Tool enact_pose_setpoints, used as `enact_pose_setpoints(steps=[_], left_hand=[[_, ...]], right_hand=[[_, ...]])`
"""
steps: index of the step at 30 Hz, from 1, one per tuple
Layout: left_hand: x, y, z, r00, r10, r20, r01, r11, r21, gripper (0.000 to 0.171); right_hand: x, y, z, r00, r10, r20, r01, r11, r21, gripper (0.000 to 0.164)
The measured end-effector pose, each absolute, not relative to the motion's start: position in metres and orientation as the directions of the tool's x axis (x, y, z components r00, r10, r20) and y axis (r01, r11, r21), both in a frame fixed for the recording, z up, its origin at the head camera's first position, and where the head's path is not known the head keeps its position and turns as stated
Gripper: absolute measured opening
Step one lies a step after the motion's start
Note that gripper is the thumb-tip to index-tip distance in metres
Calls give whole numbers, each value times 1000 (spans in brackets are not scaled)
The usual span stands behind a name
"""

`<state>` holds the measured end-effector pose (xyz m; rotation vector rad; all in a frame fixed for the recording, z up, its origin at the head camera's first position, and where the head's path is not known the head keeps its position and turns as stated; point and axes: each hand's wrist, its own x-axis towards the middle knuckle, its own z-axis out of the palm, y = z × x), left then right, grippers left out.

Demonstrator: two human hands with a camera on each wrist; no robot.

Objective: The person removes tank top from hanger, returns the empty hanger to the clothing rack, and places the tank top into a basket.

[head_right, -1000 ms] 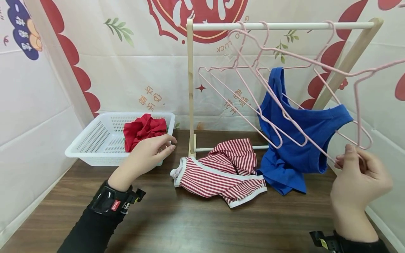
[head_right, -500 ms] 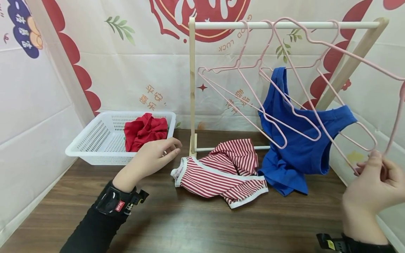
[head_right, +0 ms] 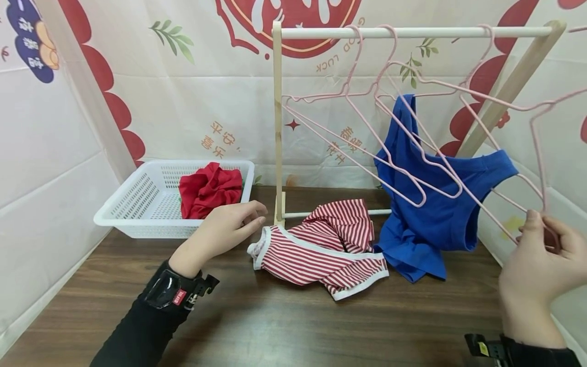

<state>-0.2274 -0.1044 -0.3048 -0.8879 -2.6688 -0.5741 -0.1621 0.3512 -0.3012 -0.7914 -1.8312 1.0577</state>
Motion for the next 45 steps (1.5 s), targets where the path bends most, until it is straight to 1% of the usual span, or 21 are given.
enact_pose_setpoints(steps=[4, 6, 8, 11, 15, 19, 28, 33, 35, 40, 45], left_hand=[[-230, -100, -307, -786, 509, 350, 605, 751, 265, 26], [-231, -97, -309, -789, 509, 343, 599, 760, 251, 26], [-232, -95, -310, -787, 512, 344, 601, 763, 238, 25], [-232, -92, -310, -780, 517, 352, 607, 763, 224, 24], [-231, -88, -311, -772, 528, 354, 617, 758, 213, 24], [-230, -87, -311, -775, 533, 339, 617, 754, 226, 26], [-229, -88, -311, -777, 529, 342, 614, 758, 221, 24], [-229, -87, -312, -776, 530, 342, 615, 756, 224, 24], [-229, -86, -312, -774, 530, 346, 617, 753, 228, 24], [-230, -83, -313, -761, 540, 360, 636, 731, 247, 24], [-230, -80, -313, -762, 543, 354, 636, 730, 250, 25]], right_hand=[[-169, 348, -297, -436, 747, 502, -7, 555, -832, 33], [-173, 347, -294, -468, 713, 522, -42, 572, -819, 32], [-178, 348, -292, -506, 686, 523, -85, 563, -822, 31], [-184, 347, -286, -571, 667, 479, -126, 506, -853, 32], [-188, 343, -278, -596, 636, 490, -126, 529, -839, 33], [-191, 340, -269, -602, 597, 531, -130, 582, -802, 33], [-211, 341, -249, -662, 572, 484, -192, 495, -847, 34], [-224, 333, -244, -649, 544, 532, -233, 524, -819, 30], [-228, 328, -243, -636, 531, 559, -224, 566, -793, 30], [-236, 324, -243, -642, 529, 554, -203, 579, -789, 30], [-240, 324, -248, -613, 526, 589, -227, 597, -769, 28]])
